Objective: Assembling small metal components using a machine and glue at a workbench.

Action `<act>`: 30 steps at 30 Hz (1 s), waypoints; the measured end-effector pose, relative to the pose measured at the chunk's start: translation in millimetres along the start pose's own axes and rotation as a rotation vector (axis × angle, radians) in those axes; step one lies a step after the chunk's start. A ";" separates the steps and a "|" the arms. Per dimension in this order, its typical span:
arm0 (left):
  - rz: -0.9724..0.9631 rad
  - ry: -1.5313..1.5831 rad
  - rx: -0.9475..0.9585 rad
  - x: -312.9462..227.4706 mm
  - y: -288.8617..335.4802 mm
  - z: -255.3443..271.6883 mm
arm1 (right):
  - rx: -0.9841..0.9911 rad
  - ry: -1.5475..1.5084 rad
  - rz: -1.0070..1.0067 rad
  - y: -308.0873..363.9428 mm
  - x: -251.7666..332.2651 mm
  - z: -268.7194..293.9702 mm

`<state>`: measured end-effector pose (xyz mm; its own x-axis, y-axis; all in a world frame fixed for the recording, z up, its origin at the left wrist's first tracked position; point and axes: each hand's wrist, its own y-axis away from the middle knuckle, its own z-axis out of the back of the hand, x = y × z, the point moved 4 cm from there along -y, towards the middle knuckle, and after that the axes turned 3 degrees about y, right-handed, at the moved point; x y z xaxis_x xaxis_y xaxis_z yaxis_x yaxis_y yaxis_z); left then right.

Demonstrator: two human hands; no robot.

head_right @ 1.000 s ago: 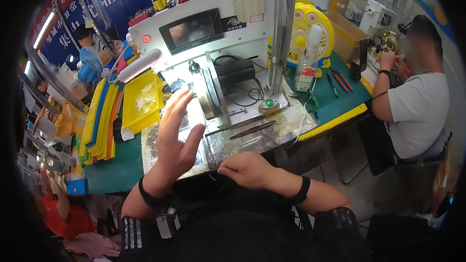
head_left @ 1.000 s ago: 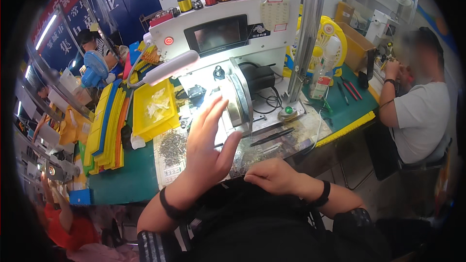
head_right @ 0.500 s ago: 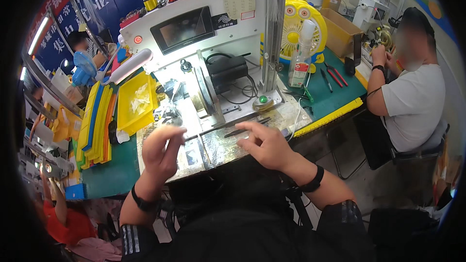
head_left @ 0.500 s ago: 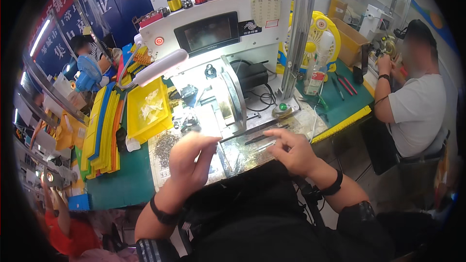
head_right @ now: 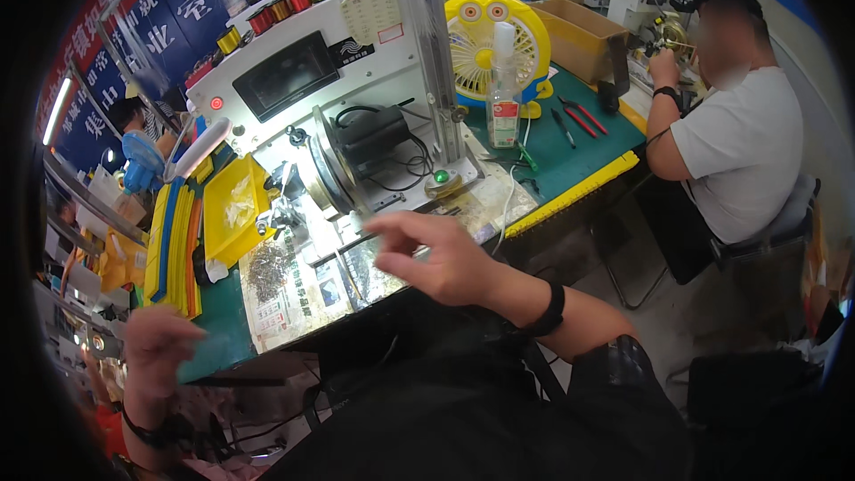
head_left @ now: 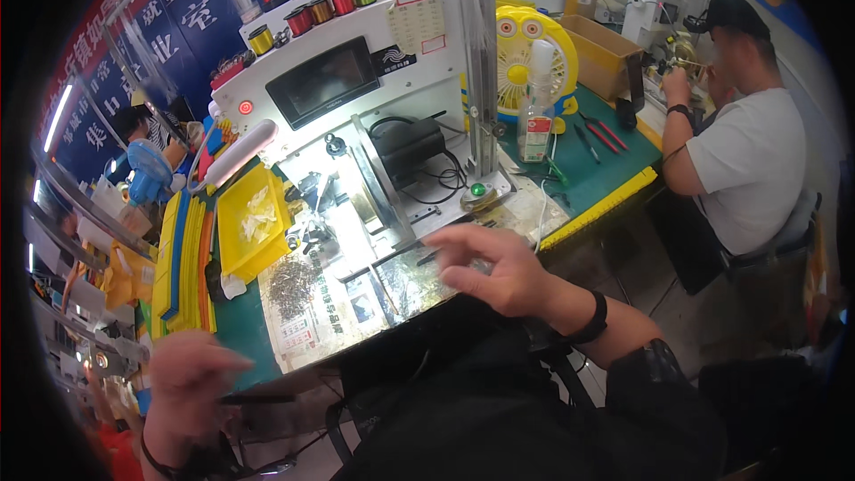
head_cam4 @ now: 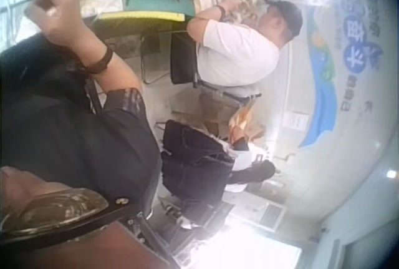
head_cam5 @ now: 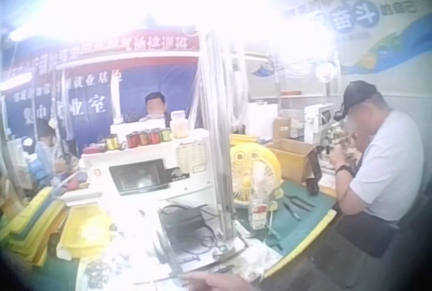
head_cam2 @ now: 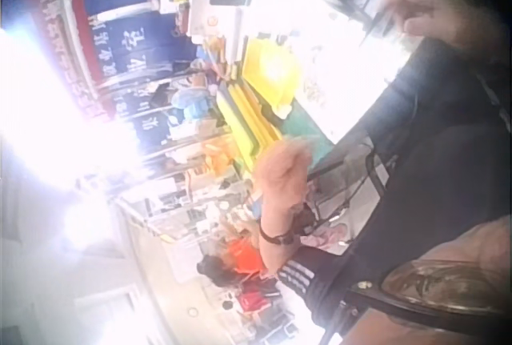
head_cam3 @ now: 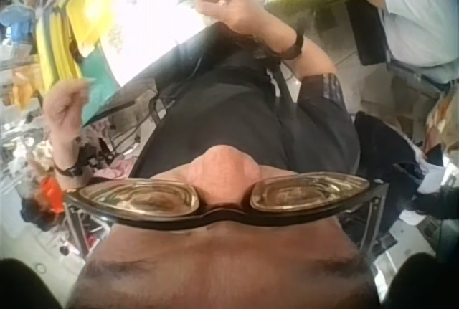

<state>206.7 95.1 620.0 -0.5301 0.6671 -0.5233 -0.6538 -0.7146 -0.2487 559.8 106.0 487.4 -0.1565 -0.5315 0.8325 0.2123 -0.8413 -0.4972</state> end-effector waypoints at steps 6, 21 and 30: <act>-0.375 -0.085 0.413 -24.6 -69.3 -123.8 | -0.270 -1.213 -0.218 -9.6 60.9 -29.6; -0.194 0.162 0.234 46.2 -100.4 -245.9 | -0.842 -0.328 -0.372 -61.7 -153.1 76.0; -0.111 0.248 -0.087 73.7 -89.0 -173.5 | -0.467 -1.120 -0.665 -27.6 -104.8 -33.2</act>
<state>319.5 171.4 462.2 -0.3031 0.6780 -0.6697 -0.6462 -0.6627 -0.3784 538.3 181.6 405.8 0.7977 0.1536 0.5831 0.0295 -0.9758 0.2167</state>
